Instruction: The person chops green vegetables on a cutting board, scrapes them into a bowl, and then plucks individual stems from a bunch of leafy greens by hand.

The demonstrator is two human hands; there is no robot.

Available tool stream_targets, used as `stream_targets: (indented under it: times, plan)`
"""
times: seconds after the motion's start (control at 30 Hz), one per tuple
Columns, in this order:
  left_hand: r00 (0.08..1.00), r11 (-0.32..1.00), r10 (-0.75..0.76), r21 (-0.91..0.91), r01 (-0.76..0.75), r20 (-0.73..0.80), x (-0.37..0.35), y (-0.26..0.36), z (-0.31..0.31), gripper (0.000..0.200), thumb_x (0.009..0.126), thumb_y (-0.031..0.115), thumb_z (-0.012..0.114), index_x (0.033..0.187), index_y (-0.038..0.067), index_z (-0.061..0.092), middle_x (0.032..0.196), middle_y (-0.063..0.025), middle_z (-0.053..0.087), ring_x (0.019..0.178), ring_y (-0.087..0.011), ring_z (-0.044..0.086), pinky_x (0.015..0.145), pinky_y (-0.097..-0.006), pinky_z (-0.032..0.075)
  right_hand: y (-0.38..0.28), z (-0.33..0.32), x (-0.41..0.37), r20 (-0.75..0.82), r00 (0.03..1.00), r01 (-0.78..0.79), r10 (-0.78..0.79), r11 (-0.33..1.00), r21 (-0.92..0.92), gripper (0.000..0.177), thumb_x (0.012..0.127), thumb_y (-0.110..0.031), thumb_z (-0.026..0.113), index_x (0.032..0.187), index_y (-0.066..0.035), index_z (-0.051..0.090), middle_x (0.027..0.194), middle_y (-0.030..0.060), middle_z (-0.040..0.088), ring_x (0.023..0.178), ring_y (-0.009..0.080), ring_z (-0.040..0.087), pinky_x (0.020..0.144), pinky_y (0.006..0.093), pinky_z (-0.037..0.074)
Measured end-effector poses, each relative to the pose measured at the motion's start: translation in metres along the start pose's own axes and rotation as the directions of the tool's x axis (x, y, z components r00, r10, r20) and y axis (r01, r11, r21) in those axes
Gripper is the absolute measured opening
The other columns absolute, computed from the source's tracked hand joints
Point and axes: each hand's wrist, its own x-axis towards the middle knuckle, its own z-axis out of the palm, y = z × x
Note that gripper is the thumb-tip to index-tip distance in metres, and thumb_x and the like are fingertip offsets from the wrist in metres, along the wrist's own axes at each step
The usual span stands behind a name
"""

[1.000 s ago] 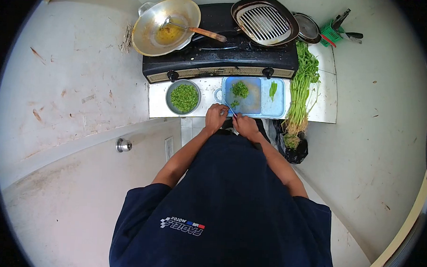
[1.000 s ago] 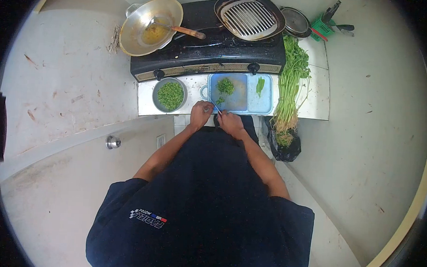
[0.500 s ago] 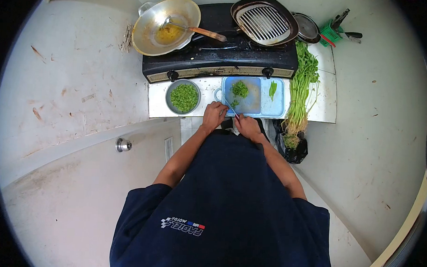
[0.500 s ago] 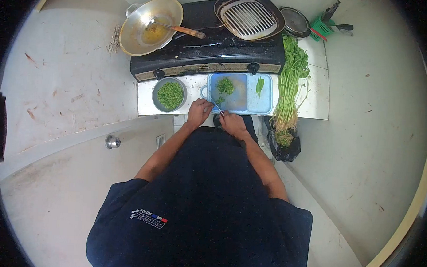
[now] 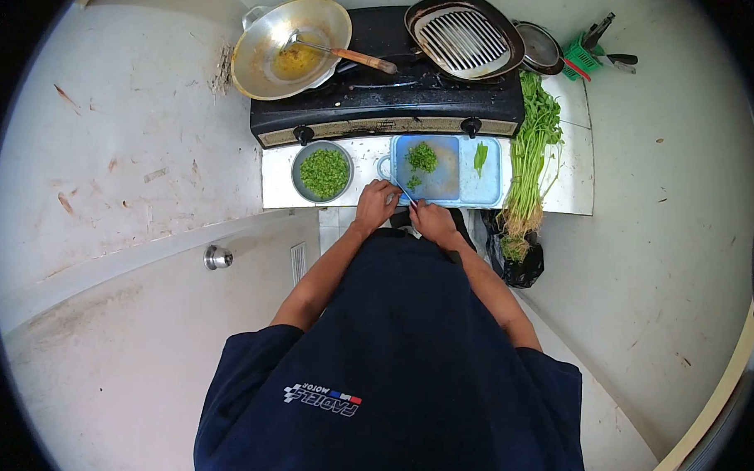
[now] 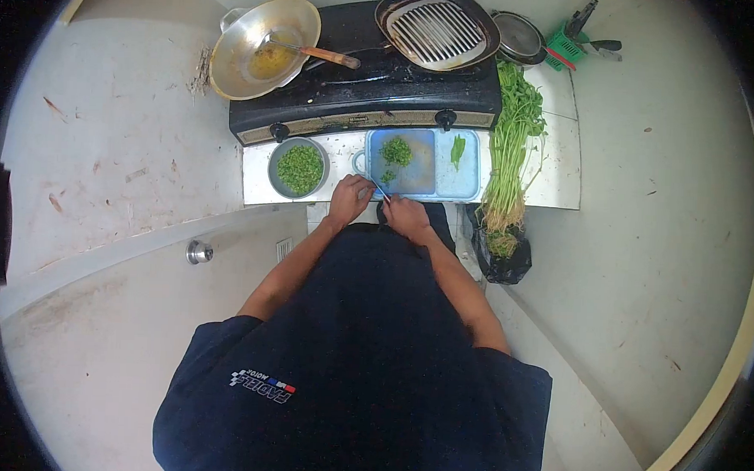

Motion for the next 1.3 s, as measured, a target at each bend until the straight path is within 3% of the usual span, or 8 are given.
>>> stream_targets:
  times: [0.27, 0.57, 0.67, 0.77, 0.87, 0.97, 1.1, 1.3]
  plan:
    - [0.999, 0.996, -0.054, -0.074, 0.053, -0.004, -0.005, 0.0, 0.0, 0.014, 0.088, 0.009, 0.068, 0.099, 0.007, 0.077, 0.094, -0.0119, 0.071, 0.093, -0.0326, 0.063, 0.085, -0.0424, 0.051, 0.008, -0.001, -0.003, -0.031, 0.997, -0.069, 0.07, 0.998, 0.004, 0.042, 0.102, -0.037, 0.049, 0.099, 0.003, 0.063, 0.076, 0.0257, 0.069, 0.075, 0.045, 0.07, 0.07, 0.0551, 0.057]
    - [0.996, 0.995, -0.089, -0.038, 0.088, -0.019, -0.005, 0.003, 0.001, 0.011, 0.086, 0.01, 0.07, 0.094, 0.006, 0.078, 0.09, -0.0111, 0.072, 0.088, -0.0323, 0.063, 0.083, -0.0422, 0.051, 0.0, -0.001, -0.01, -0.013, 1.0, -0.009, 0.01, 0.999, 0.036, 0.044, 0.103, -0.037, 0.048, 0.096, 0.004, 0.063, 0.076, 0.0261, 0.069, 0.074, 0.0463, 0.069, 0.07, 0.0569, 0.056]
    - [0.996, 0.996, -0.082, -0.046, 0.081, -0.031, -0.005, 0.001, 0.003, 0.011, 0.085, 0.01, 0.071, 0.092, 0.007, 0.078, 0.089, -0.0105, 0.072, 0.088, -0.0315, 0.063, 0.082, -0.0422, 0.051, 0.004, 0.008, -0.009, -0.123, 0.991, 0.05, -0.045, 0.998, 0.036, 0.041, 0.1, -0.035, 0.054, 0.091, 0.004, 0.063, 0.067, 0.0263, 0.066, 0.062, 0.0451, 0.067, 0.061, 0.0542, 0.056]
    - [0.996, 0.997, -0.068, -0.028, 0.066, -0.059, -0.005, 0.005, 0.003, 0.01, 0.084, 0.01, 0.071, 0.091, 0.008, 0.078, 0.09, -0.0094, 0.071, 0.087, -0.0308, 0.062, 0.082, -0.0414, 0.051, 0.002, 0.009, -0.001, -0.138, 0.989, 0.062, -0.057, 0.998, 0.031, 0.04, 0.1, -0.034, 0.053, 0.092, 0.004, 0.063, 0.068, 0.0254, 0.067, 0.063, 0.0443, 0.068, 0.062, 0.0535, 0.056]
    - [0.994, 0.996, -0.085, -0.011, 0.085, -0.065, -0.006, 0.004, 0.005, 0.01, 0.083, 0.009, 0.072, 0.091, 0.008, 0.078, 0.09, -0.0083, 0.07, 0.086, -0.0305, 0.062, 0.081, -0.0406, 0.051, 0.0, -0.004, -0.001, -0.046, 0.998, 0.037, -0.038, 0.999, -0.031, 0.04, 0.102, -0.035, 0.051, 0.098, 0.003, 0.064, 0.073, 0.0236, 0.069, 0.071, 0.0422, 0.071, 0.066, 0.0539, 0.057]
    - [0.995, 0.999, -0.047, -0.023, 0.045, -0.093, -0.004, 0.007, 0.002, 0.011, 0.082, 0.007, 0.072, 0.092, 0.008, 0.078, 0.09, -0.0073, 0.069, 0.086, -0.0301, 0.061, 0.081, -0.0403, 0.051, 0.02, 0.001, -0.011, -0.121, 0.988, 0.088, -0.094, 0.995, -0.049, 0.04, 0.1, -0.035, 0.054, 0.097, 0.003, 0.064, 0.068, 0.0247, 0.067, 0.064, 0.0444, 0.068, 0.063, 0.0539, 0.056]
    - [0.996, 1.0, 0.002, -0.017, -0.003, -0.093, -0.001, 0.004, 0.005, 0.011, 0.082, 0.006, 0.072, 0.092, 0.008, 0.078, 0.09, -0.0071, 0.069, 0.086, -0.0294, 0.062, 0.081, -0.0408, 0.051, 0.025, -0.027, -0.019, -0.041, 0.999, -0.036, 0.032, 0.996, -0.082, 0.04, 0.101, -0.037, 0.053, 0.1, 0.001, 0.064, 0.072, 0.0245, 0.068, 0.068, 0.0452, 0.068, 0.066, 0.0541, 0.056]
    - [0.995, 0.998, 0.043, 0.039, -0.04, -0.089, 0.012, 0.005, 0.011, 0.011, 0.084, 0.011, 0.07, 0.092, 0.009, 0.078, 0.089, -0.0073, 0.069, 0.088, -0.0294, 0.062, 0.082, -0.0415, 0.05, 0.035, -0.053, -0.003, -0.03, 0.997, -0.068, 0.065, 0.995, -0.077, 0.04, 0.1, -0.039, 0.052, 0.104, -0.002, 0.065, 0.083, 0.0264, 0.07, 0.079, 0.0462, 0.069, 0.076, 0.0557, 0.055]
